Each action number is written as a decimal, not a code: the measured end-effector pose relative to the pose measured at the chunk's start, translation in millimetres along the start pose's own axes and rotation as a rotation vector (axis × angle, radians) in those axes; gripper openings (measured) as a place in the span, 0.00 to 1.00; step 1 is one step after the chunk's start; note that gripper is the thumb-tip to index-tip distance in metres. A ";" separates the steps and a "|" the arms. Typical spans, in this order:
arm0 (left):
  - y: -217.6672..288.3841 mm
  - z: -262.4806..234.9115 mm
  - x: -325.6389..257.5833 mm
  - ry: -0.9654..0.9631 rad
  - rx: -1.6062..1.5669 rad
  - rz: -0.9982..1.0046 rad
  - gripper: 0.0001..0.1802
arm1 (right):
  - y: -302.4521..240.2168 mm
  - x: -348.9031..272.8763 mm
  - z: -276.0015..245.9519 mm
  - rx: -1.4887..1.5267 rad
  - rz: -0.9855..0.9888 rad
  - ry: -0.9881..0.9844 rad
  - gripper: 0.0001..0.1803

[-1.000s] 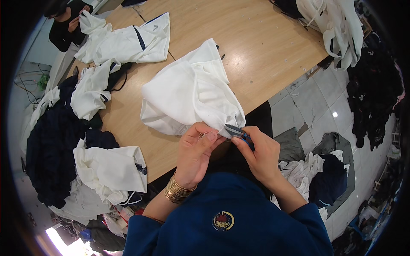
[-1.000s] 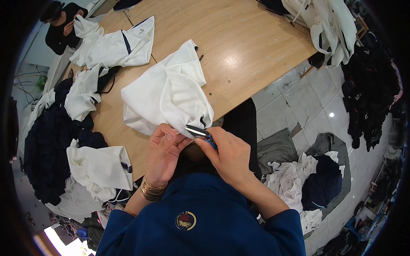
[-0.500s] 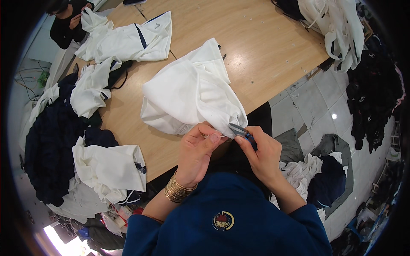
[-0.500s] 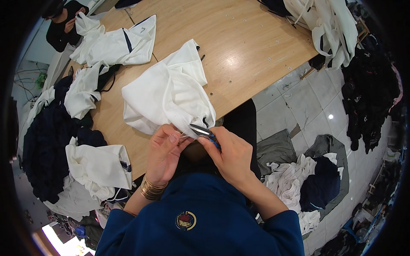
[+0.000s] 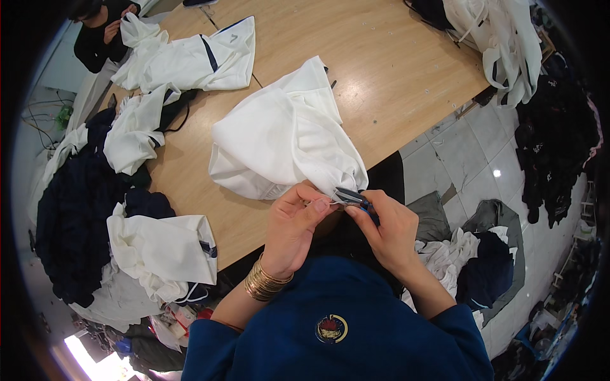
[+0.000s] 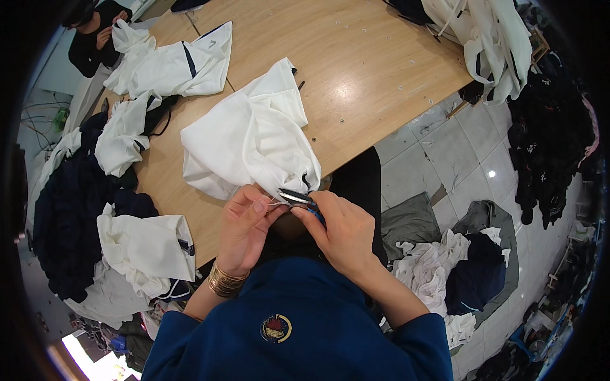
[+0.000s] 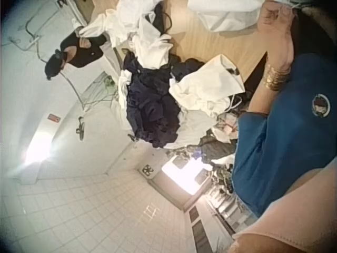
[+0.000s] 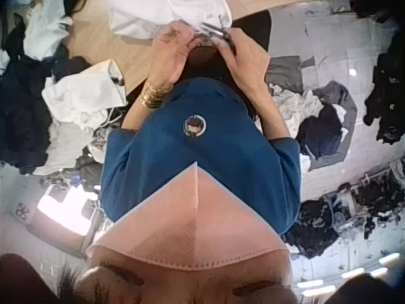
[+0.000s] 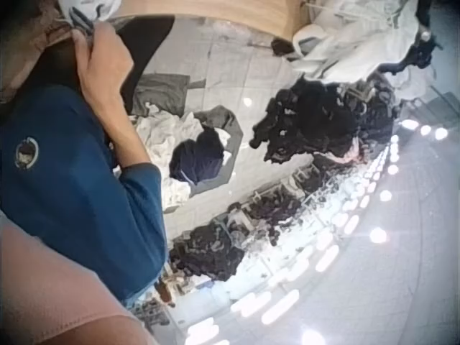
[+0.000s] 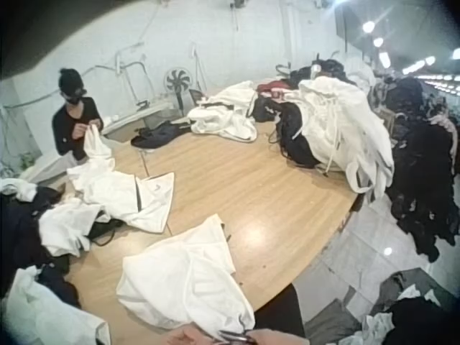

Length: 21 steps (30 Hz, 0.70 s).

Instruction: Trimming loose threads from white athletic shorts using small scissors.

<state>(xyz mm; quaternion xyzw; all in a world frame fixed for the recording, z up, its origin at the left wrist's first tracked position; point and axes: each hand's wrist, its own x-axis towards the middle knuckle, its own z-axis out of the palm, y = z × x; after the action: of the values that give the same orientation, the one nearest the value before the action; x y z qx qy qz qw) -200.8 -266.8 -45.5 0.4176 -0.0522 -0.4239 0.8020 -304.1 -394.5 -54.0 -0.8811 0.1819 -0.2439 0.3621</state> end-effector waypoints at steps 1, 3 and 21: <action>-0.2 0.1 0.0 0.001 0.003 0.003 0.03 | -0.2 0.3 0.0 0.002 0.009 0.001 0.11; -0.4 0.1 0.1 0.002 0.006 0.006 0.03 | 0.5 0.2 -0.1 0.004 0.019 0.003 0.11; 10.7 -25.6 -5.4 -0.747 1.346 -0.454 0.15 | 43.0 10.4 5.2 0.709 0.648 -0.105 0.08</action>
<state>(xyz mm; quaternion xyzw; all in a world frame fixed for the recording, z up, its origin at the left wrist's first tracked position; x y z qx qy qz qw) -186.2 -243.8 -53.0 0.6426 -0.4754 -0.5661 0.2016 -298.8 -425.6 -85.4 -0.6125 0.3341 -0.1206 0.7062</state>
